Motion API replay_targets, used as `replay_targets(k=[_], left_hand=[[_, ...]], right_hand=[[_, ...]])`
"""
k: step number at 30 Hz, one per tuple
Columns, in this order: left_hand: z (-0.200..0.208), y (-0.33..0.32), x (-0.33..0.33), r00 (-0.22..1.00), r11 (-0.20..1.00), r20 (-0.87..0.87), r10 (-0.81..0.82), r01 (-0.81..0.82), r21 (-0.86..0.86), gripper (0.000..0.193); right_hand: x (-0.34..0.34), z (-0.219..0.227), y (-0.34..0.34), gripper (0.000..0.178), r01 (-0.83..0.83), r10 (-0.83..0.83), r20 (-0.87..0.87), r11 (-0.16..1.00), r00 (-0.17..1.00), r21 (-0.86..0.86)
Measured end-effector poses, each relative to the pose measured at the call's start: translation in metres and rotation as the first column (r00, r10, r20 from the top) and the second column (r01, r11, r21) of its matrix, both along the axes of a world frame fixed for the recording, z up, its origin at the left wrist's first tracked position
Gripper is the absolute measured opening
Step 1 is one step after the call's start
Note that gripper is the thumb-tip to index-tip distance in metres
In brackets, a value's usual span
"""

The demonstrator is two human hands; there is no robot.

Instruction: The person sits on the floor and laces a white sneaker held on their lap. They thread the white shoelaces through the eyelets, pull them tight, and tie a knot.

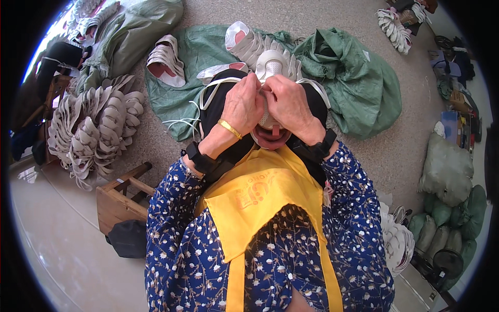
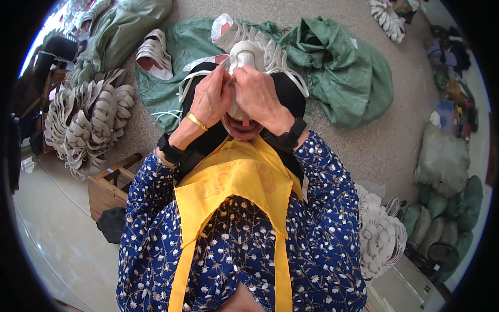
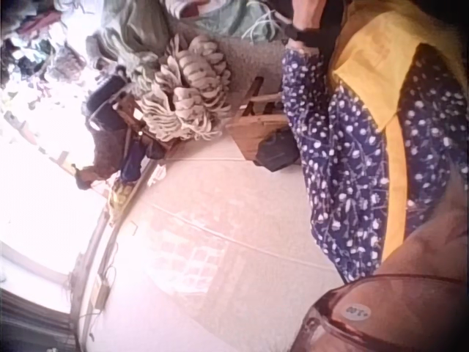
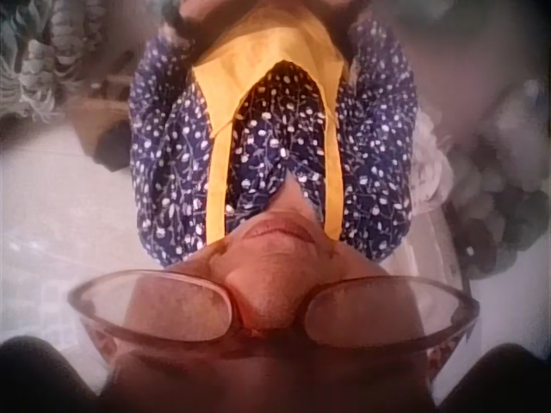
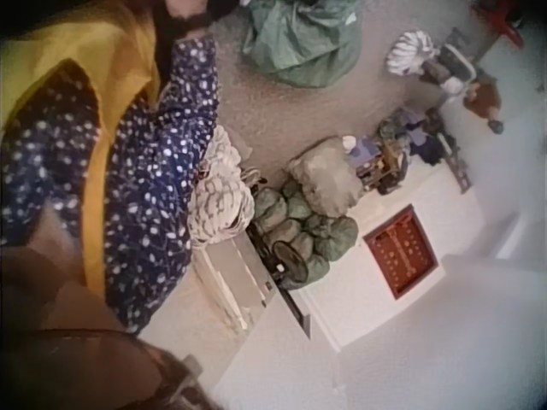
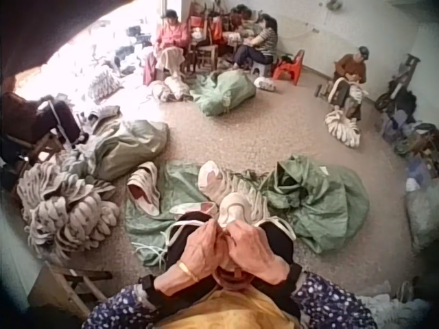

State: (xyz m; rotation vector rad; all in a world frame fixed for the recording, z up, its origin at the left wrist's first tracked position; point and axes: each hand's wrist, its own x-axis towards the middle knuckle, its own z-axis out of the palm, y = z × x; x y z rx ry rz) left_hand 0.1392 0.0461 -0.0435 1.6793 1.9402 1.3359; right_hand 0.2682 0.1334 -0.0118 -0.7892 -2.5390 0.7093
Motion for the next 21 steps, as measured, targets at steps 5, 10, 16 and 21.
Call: replay_targets(k=[5, 10, 16, 21], left_hand=[[0.005, -0.001, -0.004, 1.000, 0.999, 0.004, -0.010, 0.010, -0.030, 0.020], [0.006, -0.003, -0.009, 0.999, 0.998, 0.034, -0.033, 0.035, -0.060, 0.015], [0.034, 0.010, -0.016, 0.981, 0.977, 0.120, -0.153, 0.168, -0.132, 0.013], [0.037, 0.031, -0.014, 0.772, 0.850, 0.473, -0.424, 0.519, -0.085, 0.015]], right_hand=[[0.023, 0.034, 0.012, 0.005, 0.015, -0.030, -0.093, 0.987, 0.995, -0.162], [0.074, 0.124, 0.001, 0.010, 0.017, -0.170, -0.222, 0.827, 0.960, -0.561], [0.074, 0.117, 0.024, 0.010, -0.047, -0.160, -0.248, 0.746, 0.955, -0.664], [0.049, 0.106, 0.037, 0.010, -0.189, -0.085, -0.341, 0.696, 0.936, -0.693]])
